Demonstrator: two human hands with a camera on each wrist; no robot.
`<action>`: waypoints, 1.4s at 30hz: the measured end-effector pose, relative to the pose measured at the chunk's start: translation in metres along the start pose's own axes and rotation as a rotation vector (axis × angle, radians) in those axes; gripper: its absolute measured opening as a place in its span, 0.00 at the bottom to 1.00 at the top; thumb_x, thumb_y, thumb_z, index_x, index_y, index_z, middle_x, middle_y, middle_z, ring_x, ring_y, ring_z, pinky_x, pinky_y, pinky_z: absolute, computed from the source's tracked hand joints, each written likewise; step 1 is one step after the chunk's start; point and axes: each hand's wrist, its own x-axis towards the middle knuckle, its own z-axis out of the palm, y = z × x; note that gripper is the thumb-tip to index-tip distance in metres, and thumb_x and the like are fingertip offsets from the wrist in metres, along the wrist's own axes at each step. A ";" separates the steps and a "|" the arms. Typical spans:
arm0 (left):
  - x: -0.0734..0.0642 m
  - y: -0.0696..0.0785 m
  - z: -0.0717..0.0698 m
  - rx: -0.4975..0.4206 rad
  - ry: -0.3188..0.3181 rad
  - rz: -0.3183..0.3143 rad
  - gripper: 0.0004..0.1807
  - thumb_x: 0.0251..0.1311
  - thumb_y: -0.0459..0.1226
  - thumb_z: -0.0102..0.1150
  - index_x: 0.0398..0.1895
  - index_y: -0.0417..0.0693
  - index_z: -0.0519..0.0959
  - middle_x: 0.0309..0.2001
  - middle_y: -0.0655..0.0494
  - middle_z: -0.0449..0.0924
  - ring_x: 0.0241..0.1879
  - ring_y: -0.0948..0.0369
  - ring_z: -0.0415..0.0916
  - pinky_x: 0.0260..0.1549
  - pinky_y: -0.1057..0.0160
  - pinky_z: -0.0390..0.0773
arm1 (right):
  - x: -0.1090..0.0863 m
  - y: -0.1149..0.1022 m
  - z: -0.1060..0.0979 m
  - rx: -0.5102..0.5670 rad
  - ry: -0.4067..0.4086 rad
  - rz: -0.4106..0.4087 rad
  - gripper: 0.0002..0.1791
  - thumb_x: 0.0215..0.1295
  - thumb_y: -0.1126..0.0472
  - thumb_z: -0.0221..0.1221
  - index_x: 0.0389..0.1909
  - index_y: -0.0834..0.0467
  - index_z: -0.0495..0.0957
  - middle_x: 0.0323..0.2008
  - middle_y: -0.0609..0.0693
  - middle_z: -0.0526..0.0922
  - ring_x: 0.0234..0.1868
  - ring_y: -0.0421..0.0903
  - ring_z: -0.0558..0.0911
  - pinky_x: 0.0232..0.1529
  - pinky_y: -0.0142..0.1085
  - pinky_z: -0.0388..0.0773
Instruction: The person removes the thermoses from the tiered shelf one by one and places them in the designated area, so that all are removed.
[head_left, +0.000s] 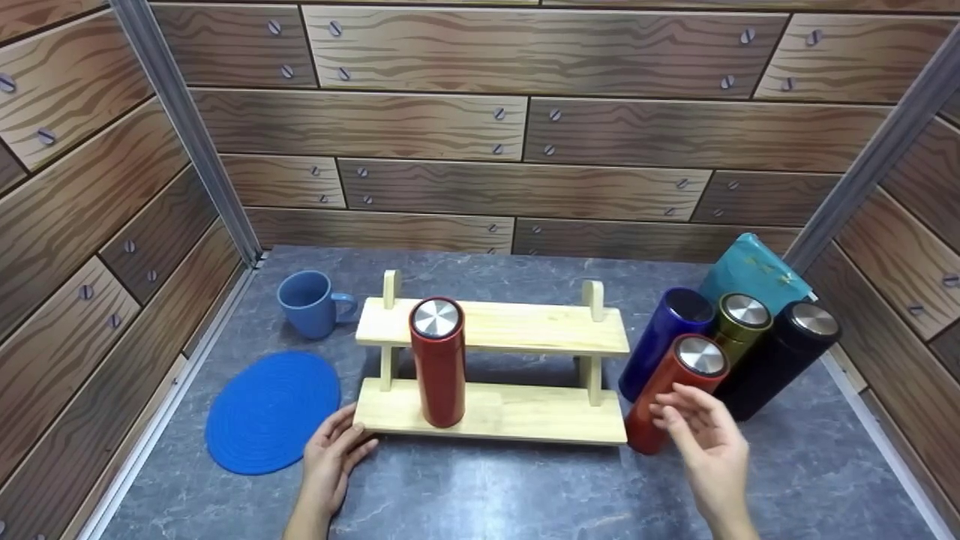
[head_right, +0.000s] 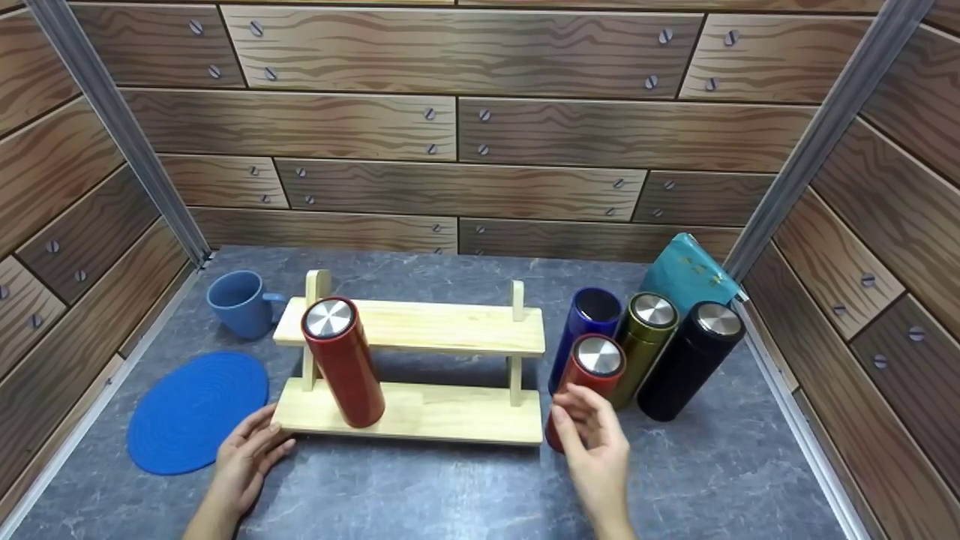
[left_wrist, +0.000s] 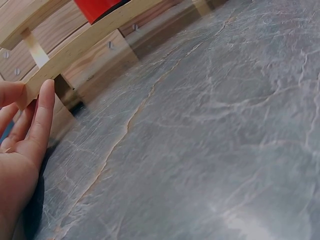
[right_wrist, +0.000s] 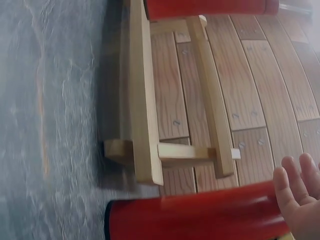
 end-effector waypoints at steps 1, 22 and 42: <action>0.000 0.000 0.000 -0.001 0.001 -0.001 0.31 0.53 0.29 0.63 0.61 0.35 0.65 0.50 0.45 0.72 0.42 0.53 0.78 0.42 0.51 0.80 | 0.001 0.001 0.002 -0.001 -0.009 0.006 0.18 0.56 0.87 0.48 0.49 0.86 0.61 0.38 0.71 0.77 0.38 0.53 0.82 0.37 0.37 0.82; -0.001 -0.004 0.002 -0.009 -0.014 0.002 0.31 0.54 0.29 0.63 0.62 0.35 0.64 0.49 0.45 0.72 0.41 0.53 0.78 0.43 0.52 0.80 | 0.013 0.012 0.064 -0.034 -0.169 0.069 0.18 0.56 0.83 0.53 0.49 0.79 0.67 0.39 0.70 0.77 0.40 0.53 0.82 0.40 0.35 0.81; 0.000 -0.001 0.000 -0.017 -0.008 0.017 0.29 0.54 0.28 0.62 0.60 0.34 0.66 0.48 0.46 0.73 0.40 0.54 0.78 0.42 0.52 0.81 | 0.031 0.023 0.138 -0.073 -0.295 0.118 0.21 0.59 0.74 0.58 0.53 0.71 0.68 0.45 0.71 0.75 0.44 0.61 0.78 0.45 0.39 0.80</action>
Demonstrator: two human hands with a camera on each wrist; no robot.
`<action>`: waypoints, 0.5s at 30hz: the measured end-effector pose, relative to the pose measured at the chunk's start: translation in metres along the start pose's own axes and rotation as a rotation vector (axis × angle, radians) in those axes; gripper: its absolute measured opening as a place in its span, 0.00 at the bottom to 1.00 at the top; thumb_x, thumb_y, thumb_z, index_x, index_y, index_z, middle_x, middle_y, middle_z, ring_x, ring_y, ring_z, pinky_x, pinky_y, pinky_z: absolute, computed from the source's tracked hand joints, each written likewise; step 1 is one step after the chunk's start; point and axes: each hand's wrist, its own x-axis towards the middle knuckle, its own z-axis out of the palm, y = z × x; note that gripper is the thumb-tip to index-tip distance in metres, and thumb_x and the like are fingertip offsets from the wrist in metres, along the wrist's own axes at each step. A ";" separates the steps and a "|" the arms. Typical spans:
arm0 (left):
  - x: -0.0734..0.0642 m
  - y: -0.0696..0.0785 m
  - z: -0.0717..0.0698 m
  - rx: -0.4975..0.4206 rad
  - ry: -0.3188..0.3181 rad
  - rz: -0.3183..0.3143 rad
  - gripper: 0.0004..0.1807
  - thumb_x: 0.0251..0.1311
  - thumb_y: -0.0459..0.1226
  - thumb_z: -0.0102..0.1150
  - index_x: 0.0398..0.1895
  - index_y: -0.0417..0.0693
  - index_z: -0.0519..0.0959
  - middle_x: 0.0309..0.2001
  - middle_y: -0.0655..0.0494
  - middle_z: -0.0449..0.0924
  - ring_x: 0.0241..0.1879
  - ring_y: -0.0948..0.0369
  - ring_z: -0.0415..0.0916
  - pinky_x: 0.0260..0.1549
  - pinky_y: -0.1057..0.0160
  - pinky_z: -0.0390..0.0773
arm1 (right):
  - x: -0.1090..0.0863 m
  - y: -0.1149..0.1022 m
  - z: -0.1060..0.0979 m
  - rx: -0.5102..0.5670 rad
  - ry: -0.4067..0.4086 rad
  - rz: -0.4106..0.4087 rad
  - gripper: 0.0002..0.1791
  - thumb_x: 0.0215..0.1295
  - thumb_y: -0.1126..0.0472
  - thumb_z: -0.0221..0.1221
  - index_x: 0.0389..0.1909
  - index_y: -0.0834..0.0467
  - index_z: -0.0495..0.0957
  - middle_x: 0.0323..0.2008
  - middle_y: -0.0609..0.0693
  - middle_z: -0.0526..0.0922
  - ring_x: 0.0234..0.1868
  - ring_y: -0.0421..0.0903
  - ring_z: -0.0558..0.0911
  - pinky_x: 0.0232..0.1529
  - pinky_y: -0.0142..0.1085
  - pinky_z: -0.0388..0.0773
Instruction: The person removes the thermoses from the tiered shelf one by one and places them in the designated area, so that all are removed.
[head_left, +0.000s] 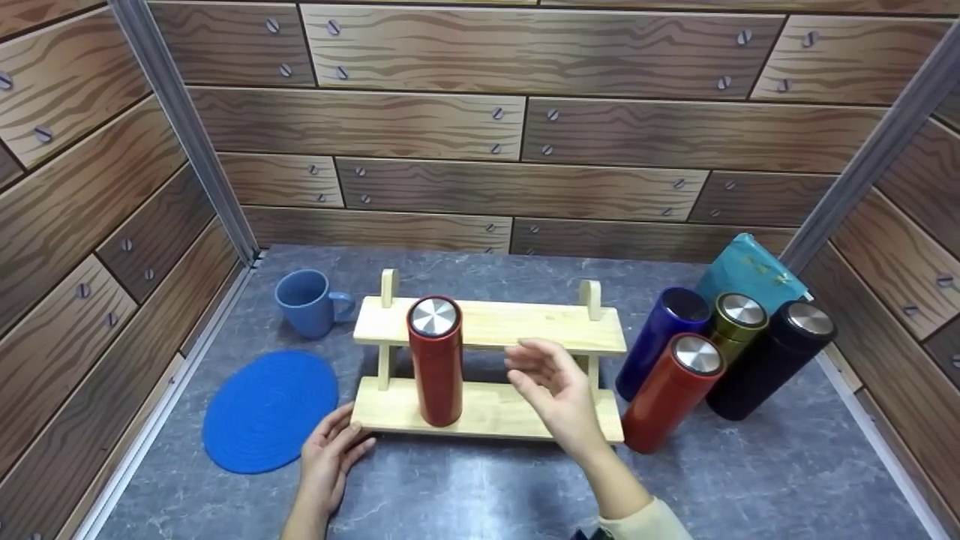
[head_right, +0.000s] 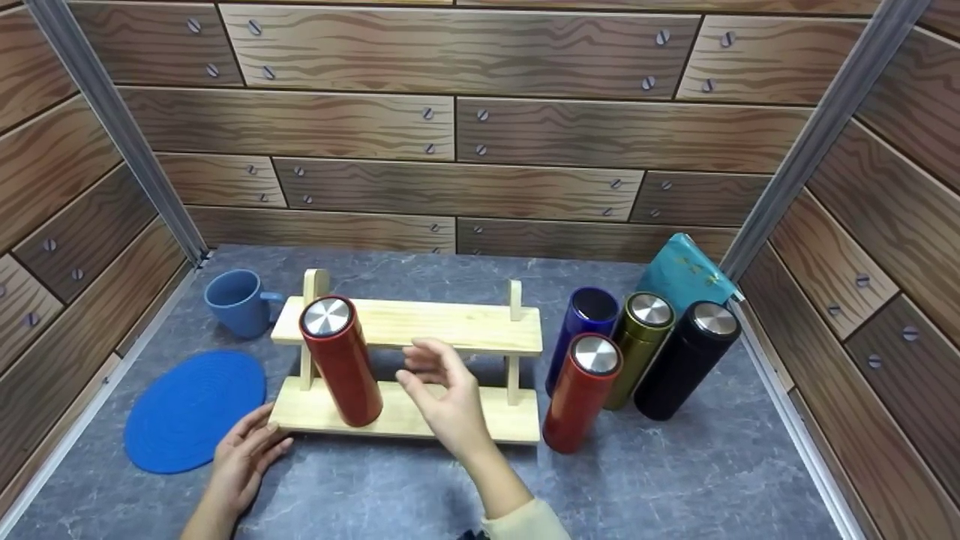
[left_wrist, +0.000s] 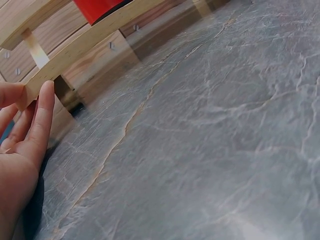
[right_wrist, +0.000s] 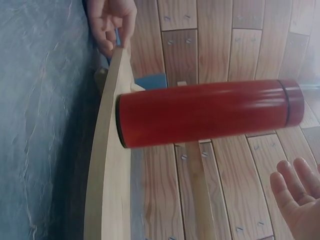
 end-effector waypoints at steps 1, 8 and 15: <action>0.000 0.000 0.000 -0.001 0.000 0.000 0.29 0.54 0.28 0.62 0.60 0.34 0.66 0.48 0.46 0.73 0.40 0.54 0.78 0.42 0.52 0.81 | 0.002 0.001 0.002 -0.003 -0.006 0.017 0.21 0.59 0.73 0.59 0.54 0.70 0.68 0.46 0.70 0.75 0.45 0.62 0.78 0.45 0.40 0.80; 0.000 -0.001 0.000 -0.002 -0.001 -0.003 0.31 0.54 0.29 0.62 0.62 0.34 0.64 0.48 0.47 0.74 0.40 0.54 0.78 0.42 0.52 0.81 | 0.017 0.006 0.017 -0.014 -0.054 0.067 0.27 0.57 0.72 0.62 0.57 0.70 0.65 0.51 0.65 0.75 0.51 0.64 0.74 0.50 0.48 0.77; -0.001 -0.001 -0.001 -0.007 -0.020 0.025 0.29 0.55 0.28 0.61 0.60 0.34 0.65 0.47 0.46 0.74 0.39 0.54 0.78 0.41 0.52 0.81 | 0.030 -0.018 0.037 0.002 -0.089 0.085 0.33 0.54 0.74 0.63 0.59 0.73 0.60 0.54 0.70 0.70 0.56 0.68 0.68 0.55 0.59 0.67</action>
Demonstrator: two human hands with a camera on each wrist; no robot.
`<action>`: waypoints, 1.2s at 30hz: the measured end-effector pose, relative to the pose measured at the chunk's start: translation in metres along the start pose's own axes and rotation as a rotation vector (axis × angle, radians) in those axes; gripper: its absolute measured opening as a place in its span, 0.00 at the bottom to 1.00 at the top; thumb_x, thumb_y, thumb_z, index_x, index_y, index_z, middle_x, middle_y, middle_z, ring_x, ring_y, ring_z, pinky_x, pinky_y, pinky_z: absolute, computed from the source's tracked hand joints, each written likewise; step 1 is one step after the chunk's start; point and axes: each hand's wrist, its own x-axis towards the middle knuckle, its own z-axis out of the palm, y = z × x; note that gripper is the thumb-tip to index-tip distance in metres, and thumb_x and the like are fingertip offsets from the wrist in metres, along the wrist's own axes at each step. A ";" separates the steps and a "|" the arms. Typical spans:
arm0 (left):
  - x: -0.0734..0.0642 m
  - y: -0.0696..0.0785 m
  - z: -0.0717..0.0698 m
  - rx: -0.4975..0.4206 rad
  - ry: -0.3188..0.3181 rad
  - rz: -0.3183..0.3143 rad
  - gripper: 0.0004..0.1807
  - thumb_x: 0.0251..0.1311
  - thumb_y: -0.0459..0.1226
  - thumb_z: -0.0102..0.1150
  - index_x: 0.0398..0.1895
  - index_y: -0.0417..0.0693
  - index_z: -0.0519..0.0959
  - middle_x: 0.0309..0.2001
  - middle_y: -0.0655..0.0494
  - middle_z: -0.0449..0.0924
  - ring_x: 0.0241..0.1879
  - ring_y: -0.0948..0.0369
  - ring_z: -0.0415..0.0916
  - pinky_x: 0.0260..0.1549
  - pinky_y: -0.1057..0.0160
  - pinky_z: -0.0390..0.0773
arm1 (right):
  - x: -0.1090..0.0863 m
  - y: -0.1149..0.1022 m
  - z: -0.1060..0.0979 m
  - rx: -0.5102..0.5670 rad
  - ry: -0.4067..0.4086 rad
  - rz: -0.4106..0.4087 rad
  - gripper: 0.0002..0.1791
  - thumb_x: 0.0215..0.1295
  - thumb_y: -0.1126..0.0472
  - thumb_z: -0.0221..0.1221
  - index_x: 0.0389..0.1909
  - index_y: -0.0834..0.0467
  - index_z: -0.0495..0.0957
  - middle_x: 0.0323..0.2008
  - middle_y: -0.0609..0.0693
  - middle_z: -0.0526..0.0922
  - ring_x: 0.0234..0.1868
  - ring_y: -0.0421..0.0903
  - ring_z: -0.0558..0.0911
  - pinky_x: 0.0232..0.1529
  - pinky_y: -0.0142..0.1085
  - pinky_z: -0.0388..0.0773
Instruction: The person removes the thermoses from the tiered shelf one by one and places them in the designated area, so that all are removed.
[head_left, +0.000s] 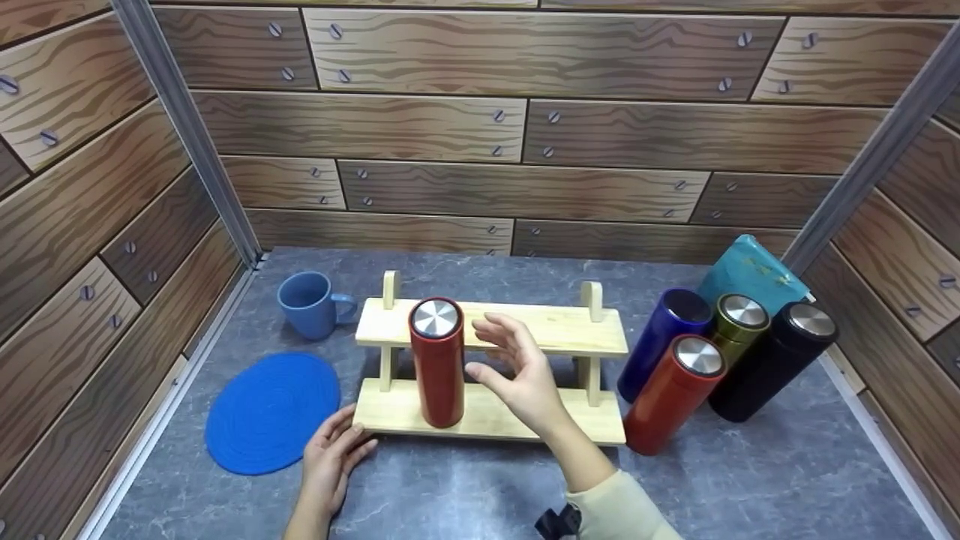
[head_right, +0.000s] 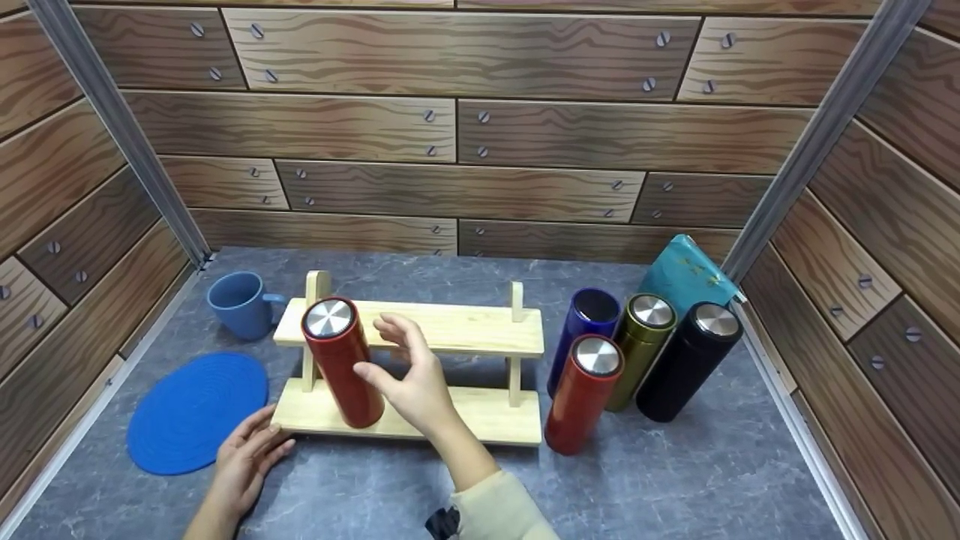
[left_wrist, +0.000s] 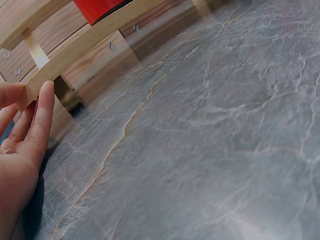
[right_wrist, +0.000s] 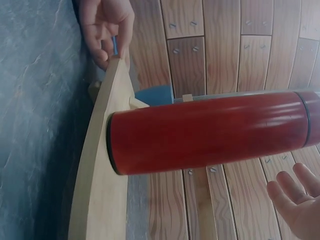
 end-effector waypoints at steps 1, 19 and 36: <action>0.000 0.000 0.000 0.001 0.000 0.000 0.28 0.55 0.28 0.61 0.60 0.34 0.65 0.47 0.46 0.74 0.39 0.54 0.78 0.41 0.52 0.81 | 0.002 0.000 0.002 0.007 -0.005 0.002 0.34 0.54 0.74 0.63 0.60 0.72 0.60 0.55 0.70 0.70 0.56 0.68 0.68 0.55 0.61 0.66; 0.001 0.000 0.001 -0.012 0.013 -0.008 0.29 0.54 0.28 0.62 0.60 0.34 0.66 0.47 0.46 0.74 0.40 0.54 0.78 0.42 0.52 0.81 | 0.021 -0.002 0.023 -0.028 -0.055 0.035 0.40 0.50 0.71 0.67 0.64 0.66 0.58 0.57 0.63 0.68 0.57 0.56 0.69 0.55 0.50 0.70; 0.001 -0.001 0.002 0.006 0.042 -0.014 0.28 0.54 0.28 0.62 0.60 0.35 0.67 0.47 0.46 0.74 0.39 0.53 0.78 0.41 0.51 0.81 | 0.024 0.001 0.024 -0.048 0.015 0.044 0.37 0.45 0.71 0.70 0.58 0.65 0.66 0.51 0.61 0.72 0.51 0.57 0.73 0.51 0.48 0.74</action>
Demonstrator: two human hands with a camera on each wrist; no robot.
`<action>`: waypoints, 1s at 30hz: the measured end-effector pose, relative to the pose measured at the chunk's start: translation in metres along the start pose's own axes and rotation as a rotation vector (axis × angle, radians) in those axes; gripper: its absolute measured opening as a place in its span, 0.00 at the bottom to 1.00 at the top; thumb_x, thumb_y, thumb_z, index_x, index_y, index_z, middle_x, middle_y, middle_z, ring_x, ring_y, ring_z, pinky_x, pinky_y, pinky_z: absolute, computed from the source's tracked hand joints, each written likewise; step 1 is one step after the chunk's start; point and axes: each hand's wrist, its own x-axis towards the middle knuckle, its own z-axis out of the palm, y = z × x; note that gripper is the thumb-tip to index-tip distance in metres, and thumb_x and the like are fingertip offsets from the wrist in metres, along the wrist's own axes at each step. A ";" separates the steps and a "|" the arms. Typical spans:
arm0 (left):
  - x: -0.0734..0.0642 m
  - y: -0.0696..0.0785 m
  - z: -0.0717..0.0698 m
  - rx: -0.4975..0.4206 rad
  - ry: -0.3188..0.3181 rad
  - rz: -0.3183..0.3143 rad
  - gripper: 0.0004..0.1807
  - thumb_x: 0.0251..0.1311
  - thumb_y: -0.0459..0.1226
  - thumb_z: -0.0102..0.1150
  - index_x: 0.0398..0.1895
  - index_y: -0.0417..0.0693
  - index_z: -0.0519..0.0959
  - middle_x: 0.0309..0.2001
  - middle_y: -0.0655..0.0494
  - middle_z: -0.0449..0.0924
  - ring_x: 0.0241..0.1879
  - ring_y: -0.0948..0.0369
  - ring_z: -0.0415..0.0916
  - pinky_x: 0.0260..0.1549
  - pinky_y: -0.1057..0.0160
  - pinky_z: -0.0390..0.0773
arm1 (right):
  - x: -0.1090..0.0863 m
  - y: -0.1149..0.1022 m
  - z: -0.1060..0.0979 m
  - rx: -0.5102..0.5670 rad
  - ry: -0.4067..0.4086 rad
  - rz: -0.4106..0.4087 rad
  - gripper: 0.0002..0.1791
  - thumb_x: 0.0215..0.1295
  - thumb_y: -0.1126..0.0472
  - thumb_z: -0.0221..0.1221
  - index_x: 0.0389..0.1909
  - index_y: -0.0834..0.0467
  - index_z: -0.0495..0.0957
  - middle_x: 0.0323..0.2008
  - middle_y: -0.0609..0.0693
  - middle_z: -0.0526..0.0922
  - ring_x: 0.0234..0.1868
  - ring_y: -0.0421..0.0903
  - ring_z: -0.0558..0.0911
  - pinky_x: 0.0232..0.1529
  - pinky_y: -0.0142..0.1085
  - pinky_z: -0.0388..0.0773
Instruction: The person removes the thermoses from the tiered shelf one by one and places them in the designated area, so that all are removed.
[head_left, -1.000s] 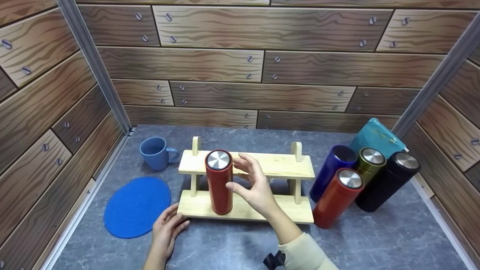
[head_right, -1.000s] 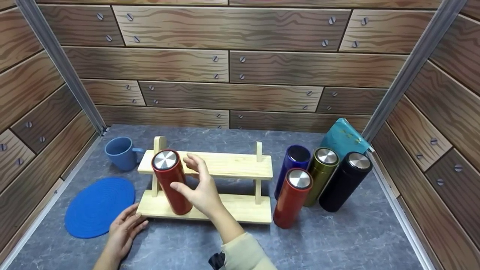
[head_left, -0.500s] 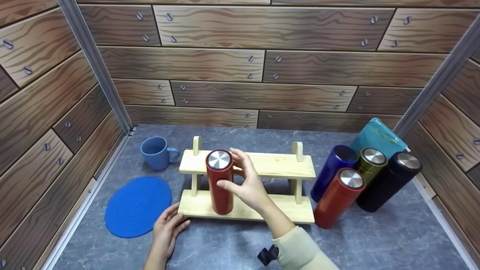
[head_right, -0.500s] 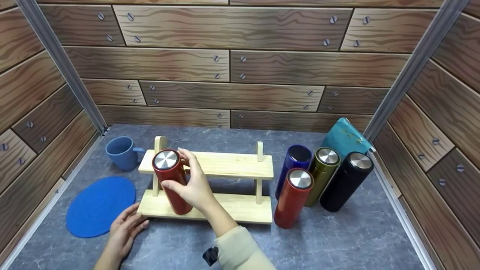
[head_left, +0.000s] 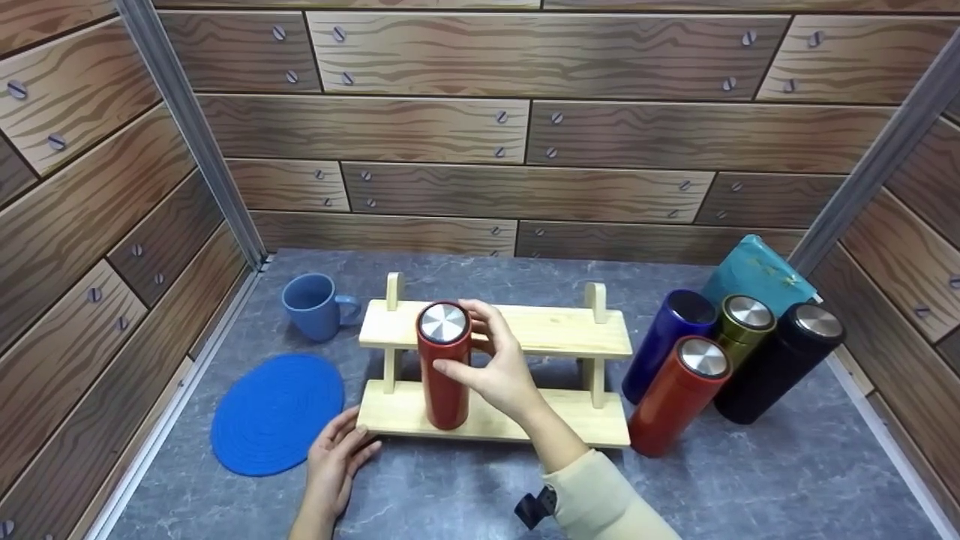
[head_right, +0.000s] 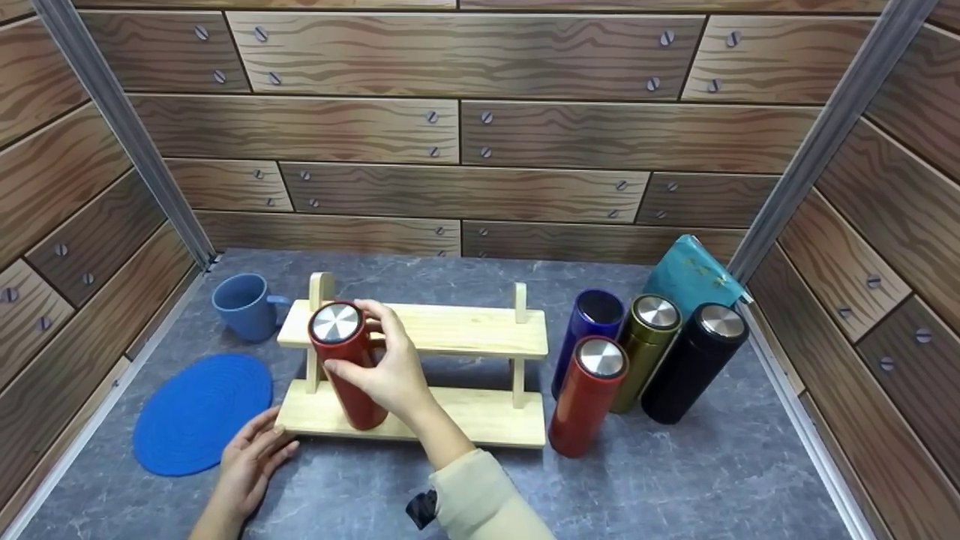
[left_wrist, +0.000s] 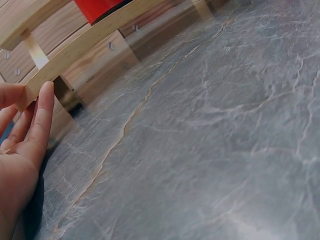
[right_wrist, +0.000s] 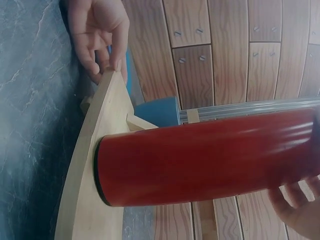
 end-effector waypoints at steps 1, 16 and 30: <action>0.000 0.000 0.000 0.003 -0.003 -0.002 0.28 0.54 0.28 0.62 0.60 0.35 0.67 0.47 0.46 0.74 0.39 0.54 0.78 0.41 0.51 0.81 | -0.001 0.000 -0.002 0.007 0.007 -0.008 0.37 0.44 0.71 0.70 0.58 0.66 0.66 0.51 0.61 0.73 0.51 0.57 0.73 0.51 0.48 0.74; 0.002 0.001 0.002 0.002 -0.029 -0.007 0.29 0.55 0.28 0.62 0.60 0.34 0.66 0.48 0.46 0.74 0.40 0.53 0.78 0.42 0.52 0.81 | -0.013 -0.010 -0.026 0.022 -0.009 -0.109 0.37 0.42 0.75 0.70 0.57 0.70 0.67 0.51 0.60 0.75 0.48 0.52 0.76 0.49 0.49 0.77; 0.001 0.001 0.000 0.013 0.004 -0.015 0.30 0.55 0.29 0.62 0.61 0.34 0.64 0.48 0.46 0.73 0.40 0.54 0.78 0.42 0.52 0.80 | -0.029 0.008 -0.047 -0.001 0.061 -0.229 0.37 0.39 0.80 0.68 0.56 0.70 0.68 0.51 0.60 0.75 0.47 0.49 0.77 0.47 0.42 0.78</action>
